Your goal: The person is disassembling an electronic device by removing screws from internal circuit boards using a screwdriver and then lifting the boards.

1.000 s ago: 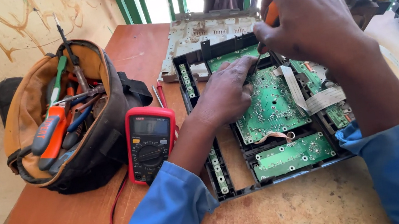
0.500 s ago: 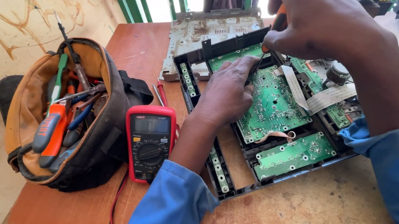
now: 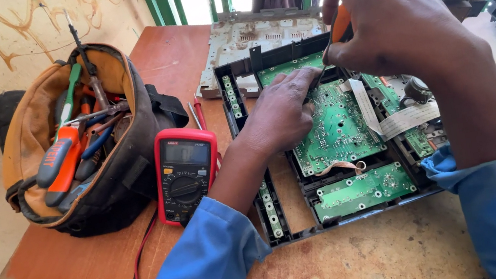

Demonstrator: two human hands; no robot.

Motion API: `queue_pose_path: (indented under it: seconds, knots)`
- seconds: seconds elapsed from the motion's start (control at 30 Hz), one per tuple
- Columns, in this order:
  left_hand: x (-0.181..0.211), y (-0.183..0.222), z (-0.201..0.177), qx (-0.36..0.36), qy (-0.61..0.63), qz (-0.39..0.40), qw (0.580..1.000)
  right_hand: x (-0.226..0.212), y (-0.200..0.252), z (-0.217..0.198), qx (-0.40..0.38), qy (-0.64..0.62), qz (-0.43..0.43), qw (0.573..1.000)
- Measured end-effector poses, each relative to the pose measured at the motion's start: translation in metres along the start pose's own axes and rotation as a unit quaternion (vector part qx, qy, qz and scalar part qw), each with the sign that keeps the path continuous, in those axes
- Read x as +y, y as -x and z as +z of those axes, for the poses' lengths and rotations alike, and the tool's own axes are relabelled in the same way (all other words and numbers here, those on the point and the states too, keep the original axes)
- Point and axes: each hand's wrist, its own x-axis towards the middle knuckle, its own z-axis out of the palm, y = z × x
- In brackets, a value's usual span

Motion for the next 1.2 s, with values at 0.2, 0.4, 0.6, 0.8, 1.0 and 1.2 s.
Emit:
queue_pose_path:
  seconds: [0.2,0.4,0.6,0.8,1.0,1.2]
  knots:
    - [0.005,0.003,-0.005,0.012,0.003,-0.005,1.000,0.005,-0.002,0.005,0.033,0.071,0.028,0.997]
    - [-0.001,0.000,0.003,0.014,0.000,-0.004,1.000,-0.001,0.004,-0.009,-0.046,0.007,0.025,0.999]
    - [0.000,-0.002,0.002,0.008,-0.009,0.000,1.000,0.012,-0.005,0.006,0.056,0.070,-0.020,0.996]
    - [-0.002,-0.004,0.002,0.036,0.022,0.008,0.999,0.006,0.003,-0.005,-0.015,0.008,-0.008,1.000]
    - [0.023,-0.005,-0.028,-0.038,0.013,-0.075,0.996,0.020,-0.008,0.009,0.041,0.028,-0.026,0.998]
    - [0.028,-0.021,-0.034,-0.071,-0.012,-0.096,0.993,0.023,-0.003,0.005,-0.003,-0.007,-0.060,0.998]
